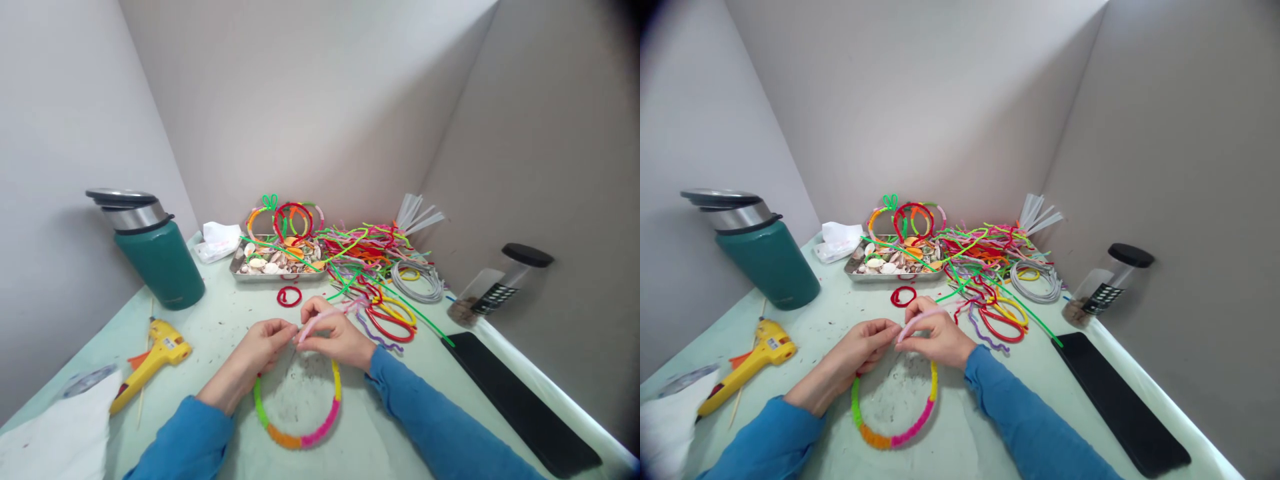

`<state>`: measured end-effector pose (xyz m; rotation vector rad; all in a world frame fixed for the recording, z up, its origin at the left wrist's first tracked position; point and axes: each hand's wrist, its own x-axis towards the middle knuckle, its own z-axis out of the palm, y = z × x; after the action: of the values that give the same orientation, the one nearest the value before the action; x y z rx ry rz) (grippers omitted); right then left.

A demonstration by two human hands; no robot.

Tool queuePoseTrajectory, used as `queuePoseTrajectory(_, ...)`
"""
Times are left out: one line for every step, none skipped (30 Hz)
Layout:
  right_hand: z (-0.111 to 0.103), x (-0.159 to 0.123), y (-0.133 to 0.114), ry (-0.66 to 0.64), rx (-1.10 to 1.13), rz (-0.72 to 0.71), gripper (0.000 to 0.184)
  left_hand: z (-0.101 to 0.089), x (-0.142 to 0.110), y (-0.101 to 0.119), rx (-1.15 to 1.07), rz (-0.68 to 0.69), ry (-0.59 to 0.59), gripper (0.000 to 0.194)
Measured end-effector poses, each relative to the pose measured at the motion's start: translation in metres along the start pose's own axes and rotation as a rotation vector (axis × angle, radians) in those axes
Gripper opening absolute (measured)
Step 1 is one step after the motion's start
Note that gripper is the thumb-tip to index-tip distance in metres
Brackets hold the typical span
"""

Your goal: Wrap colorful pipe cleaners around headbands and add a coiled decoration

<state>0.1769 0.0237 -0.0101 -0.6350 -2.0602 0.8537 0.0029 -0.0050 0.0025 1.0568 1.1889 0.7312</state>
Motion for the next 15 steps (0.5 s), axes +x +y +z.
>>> queuePoseTrajectory(-0.001, 0.000, -0.001, -0.004, 0.034, 0.005, 0.019, 0.000, 0.000, 0.000, 0.010, 0.004, 0.016, 0.035)
queuePoseTrajectory(-0.001, 0.000, -0.002, -0.005, 0.071, 0.011, 0.020, 0.000, -0.001, 0.001, 0.014, 0.008, 0.033, 0.035)
queuePoseTrajectory(-0.002, 0.001, -0.004, -0.007, 0.107, 0.019, 0.021, 0.000, 0.000, 0.001, 0.012, 0.010, 0.050, 0.035)
queuePoseTrajectory(-0.002, 0.001, -0.005, -0.004, 0.142, 0.030, 0.021, -0.001, 0.000, 0.001, 0.006, 0.011, 0.066, 0.035)
queuePoseTrajectory(-0.002, 0.001, -0.005, 0.001, 0.174, 0.043, 0.021, -0.001, 0.000, 0.001, 0.001, 0.013, 0.081, 0.036)
queuePoseTrajectory(-0.003, 0.002, -0.006, 0.011, 0.202, 0.056, 0.021, -0.002, 0.001, 0.001, -0.001, 0.014, 0.089, 0.036)
queuePoseTrajectory(-0.003, 0.002, -0.006, 0.028, 0.229, 0.072, 0.022, -0.002, 0.002, 0.001, 0.001, 0.017, 0.093, 0.035)
queuePoseTrajectory(-0.004, 0.003, -0.006, 0.049, 0.256, 0.090, 0.022, -0.003, 0.002, 0.001, 0.005, 0.020, 0.094, 0.035)
queuePoseTrajectory(-0.004, 0.003, -0.006, 0.071, 0.287, 0.111, 0.023, -0.004, 0.003, 0.001, 0.009, 0.024, 0.097, 0.035)
queuePoseTrajectory(-0.005, 0.003, -0.005, 0.091, 0.322, 0.134, 0.024, -0.004, 0.004, 0.001, 0.013, 0.029, 0.100, 0.034)
queuePoseTrajectory(-0.006, 0.003, -0.004, 0.100, 0.358, 0.157, 0.024, -0.005, 0.004, 0.001, 0.014, 0.034, 0.103, 0.034)
queuePoseTrajectory(-0.007, 0.002, -0.002, 0.096, 0.392, 0.178, 0.024, -0.005, 0.005, 0.002, 0.012, 0.040, 0.106, 0.034)
queuePoseTrajectory(-0.007, 0.002, 0.000, 0.079, 0.422, 0.206, 0.023, -0.005, 0.005, 0.002, 0.011, 0.045, 0.109, 0.034)
queuePoseTrajectory(-0.007, 0.001, 0.002, 0.054, 0.444, 0.243, 0.022, -0.005, 0.005, 0.002, 0.013, 0.047, 0.112, 0.034)
queuePoseTrajectory(-0.007, 0.000, 0.005, 0.030, 0.458, 0.288, 0.021, -0.005, 0.005, 0.001, 0.016, 0.049, 0.114, 0.034)
